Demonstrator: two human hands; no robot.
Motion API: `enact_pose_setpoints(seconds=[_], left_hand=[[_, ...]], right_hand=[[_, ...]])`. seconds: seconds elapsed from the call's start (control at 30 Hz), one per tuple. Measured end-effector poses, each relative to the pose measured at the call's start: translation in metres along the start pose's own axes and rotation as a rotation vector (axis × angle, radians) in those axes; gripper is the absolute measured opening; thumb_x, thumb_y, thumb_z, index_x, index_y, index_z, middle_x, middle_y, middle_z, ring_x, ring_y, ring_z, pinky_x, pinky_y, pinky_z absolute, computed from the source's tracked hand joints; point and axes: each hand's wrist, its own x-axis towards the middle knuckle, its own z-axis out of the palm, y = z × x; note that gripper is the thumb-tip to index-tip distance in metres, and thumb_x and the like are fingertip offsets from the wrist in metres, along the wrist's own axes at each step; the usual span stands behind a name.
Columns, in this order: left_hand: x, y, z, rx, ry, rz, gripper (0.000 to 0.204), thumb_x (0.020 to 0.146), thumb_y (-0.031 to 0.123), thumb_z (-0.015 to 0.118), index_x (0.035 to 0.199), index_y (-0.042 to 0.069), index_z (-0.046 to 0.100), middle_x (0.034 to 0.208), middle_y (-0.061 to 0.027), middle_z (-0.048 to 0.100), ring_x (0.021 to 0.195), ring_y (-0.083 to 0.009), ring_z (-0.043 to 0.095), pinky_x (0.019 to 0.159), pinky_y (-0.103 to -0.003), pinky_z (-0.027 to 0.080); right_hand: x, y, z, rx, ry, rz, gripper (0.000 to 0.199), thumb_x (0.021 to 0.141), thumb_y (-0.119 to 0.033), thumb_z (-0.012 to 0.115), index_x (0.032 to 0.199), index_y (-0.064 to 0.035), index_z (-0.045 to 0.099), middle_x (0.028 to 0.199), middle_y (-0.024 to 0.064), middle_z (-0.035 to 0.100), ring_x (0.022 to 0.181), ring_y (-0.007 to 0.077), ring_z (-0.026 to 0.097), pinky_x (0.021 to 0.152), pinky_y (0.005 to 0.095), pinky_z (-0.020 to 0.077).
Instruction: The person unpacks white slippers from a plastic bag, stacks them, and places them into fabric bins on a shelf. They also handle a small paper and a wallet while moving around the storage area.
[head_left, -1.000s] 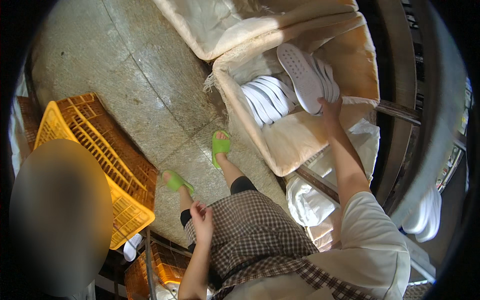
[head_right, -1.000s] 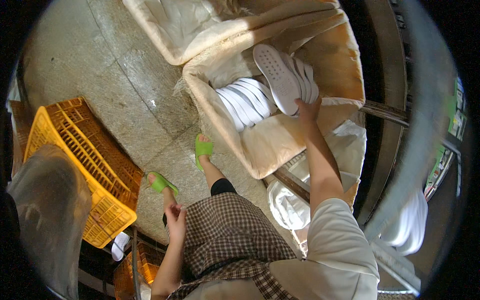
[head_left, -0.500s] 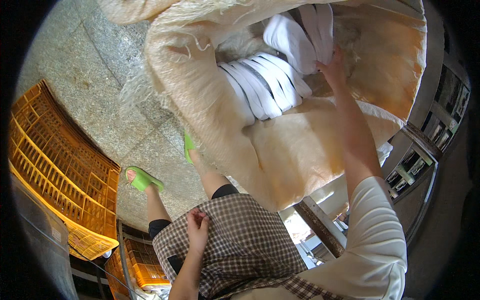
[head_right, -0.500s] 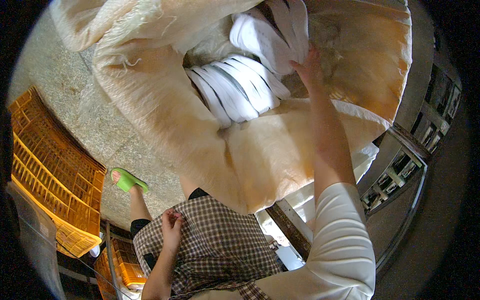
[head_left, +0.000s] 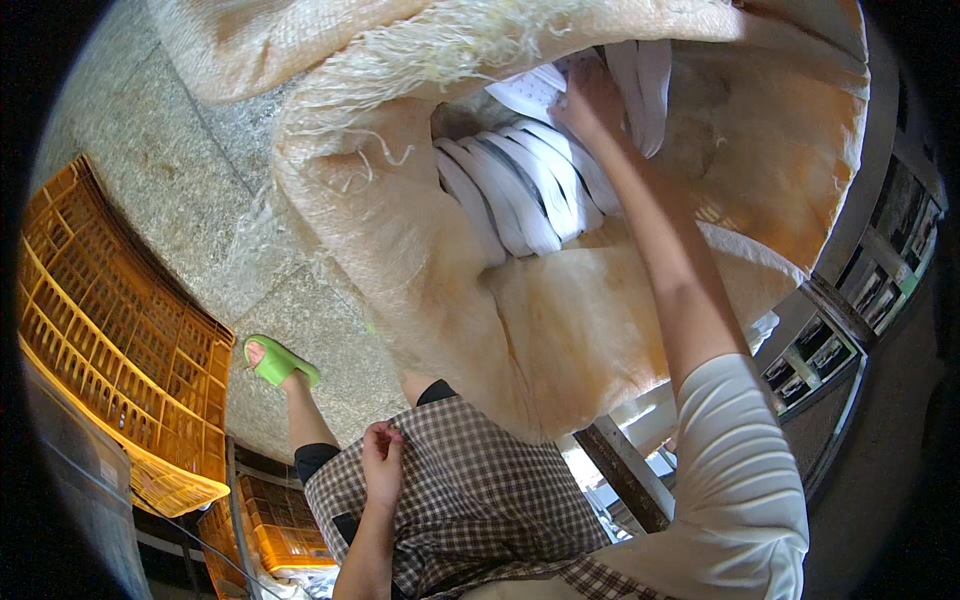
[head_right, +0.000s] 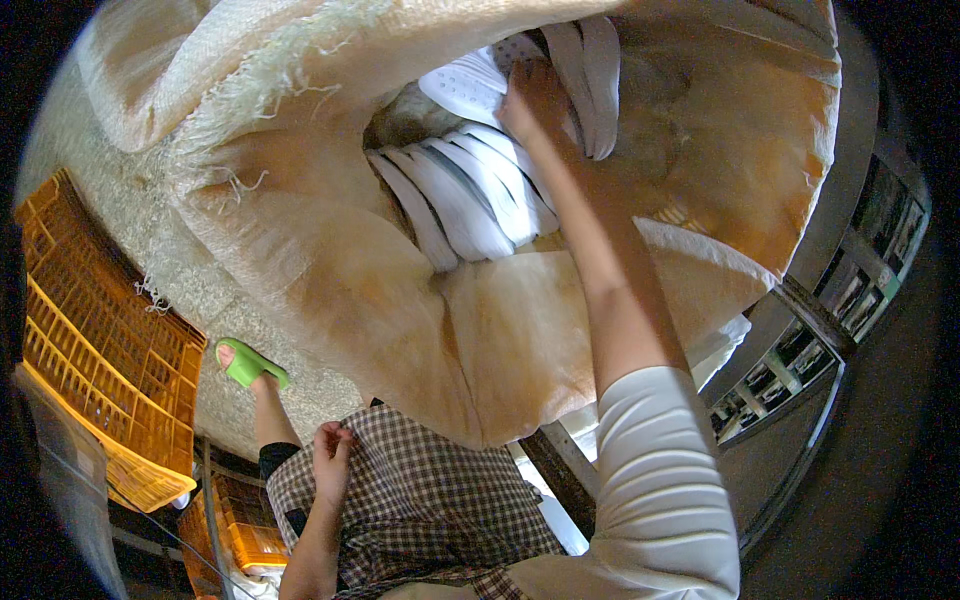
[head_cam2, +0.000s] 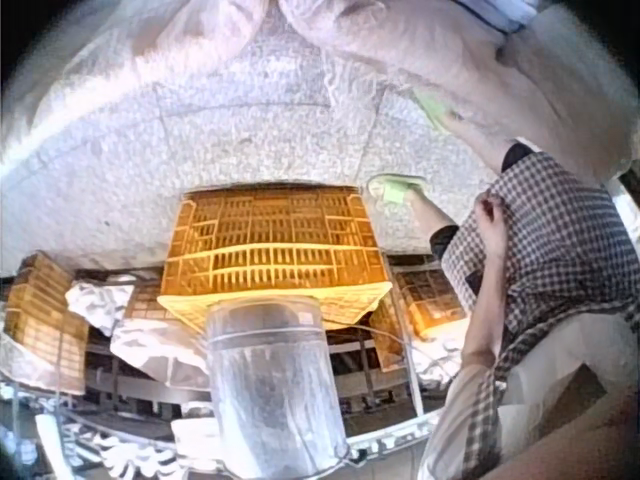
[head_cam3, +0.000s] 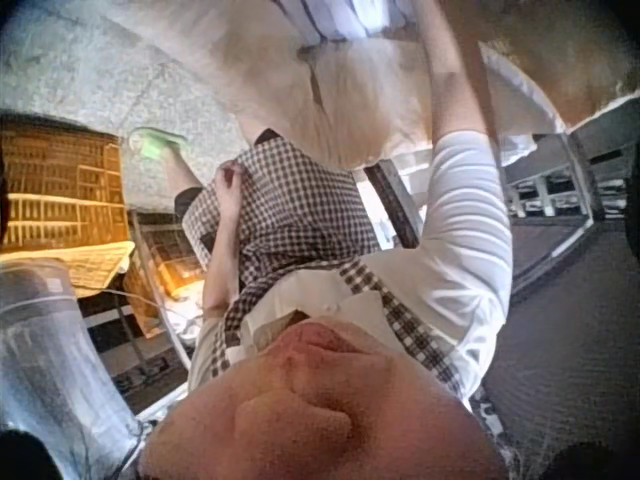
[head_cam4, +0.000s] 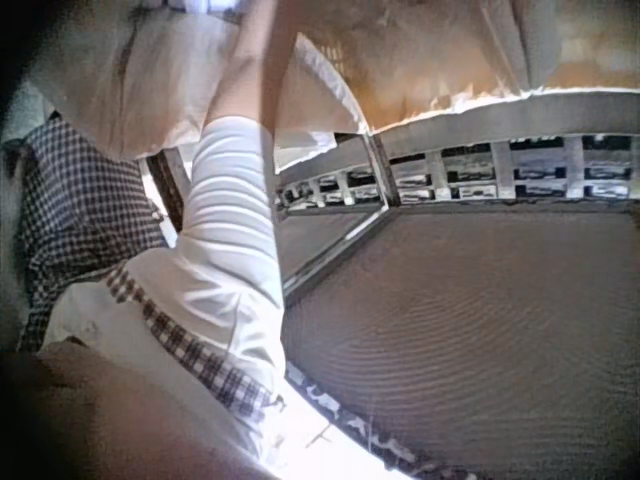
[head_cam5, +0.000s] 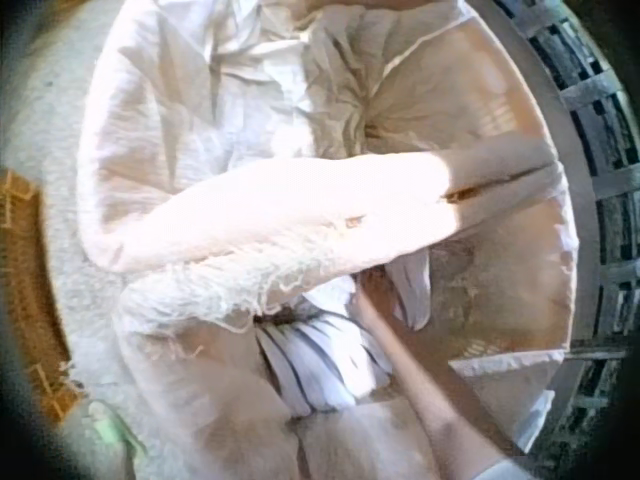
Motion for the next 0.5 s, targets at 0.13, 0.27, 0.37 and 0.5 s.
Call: enact_pose_setpoints(seconds=[0.13, 0.27, 0.37, 0.5], left_hand=[[0.002, -0.006, -0.003, -0.029, -0.023, -0.006, 0.022, 0.09, 0.011, 0.055, 0.107, 0.001, 0.046, 0.089, -0.0031, 0.054, 0.081, -0.0116, 0.051, 0.077, -0.025, 0.043], [0.003, -0.008, -0.008, -0.105, -0.026, -0.017, 0.016, 0.091, 0.01, 0.053, 0.103, 0.001, 0.048, 0.089, -0.0036, 0.054, 0.081, -0.0116, 0.052, 0.077, -0.025, 0.043], [0.002, -0.009, -0.009, -0.057, -0.035, 0.005, 0.009, 0.092, 0.008, 0.05, 0.098, 0.002, 0.048, 0.09, -0.0042, 0.054, 0.079, -0.0115, 0.051, 0.076, -0.025, 0.043], [0.002, -0.01, -0.012, -0.037, -0.014, -0.027, 0.009, 0.092, 0.009, 0.05, 0.098, 0.002, 0.049, 0.088, -0.0034, 0.053, 0.078, -0.0107, 0.05, 0.073, -0.025, 0.042]], right_hand=[[-0.008, -0.004, -0.004, 0.043, -0.239, 0.075, 0.056, 0.071, -0.033, 0.071, 0.113, -0.0023, 0.052, 0.105, 0.0191, 0.059, 0.1, 0.0337, 0.056, 0.086, 0.0403, 0.0451], [-0.037, -0.015, -0.012, 0.426, -0.194, 0.061, 0.055, 0.078, -0.032, 0.067, 0.116, 0.0029, 0.051, 0.116, 0.0245, 0.053, 0.105, 0.0368, 0.053, 0.09, 0.039, 0.0421], [-0.046, -0.016, -0.02, 0.58, -0.194, -0.003, 0.055, 0.081, -0.033, 0.064, 0.117, 0.0061, 0.05, 0.118, 0.0259, 0.052, 0.108, 0.0378, 0.052, 0.095, 0.0385, 0.0398], [-0.014, 0.017, -0.033, 0.243, 0.13, 0.085, 0.049, 0.078, -0.023, 0.064, 0.117, 0.0033, 0.05, 0.116, 0.0236, 0.053, 0.11, 0.0367, 0.05, 0.094, 0.0438, 0.0407]])
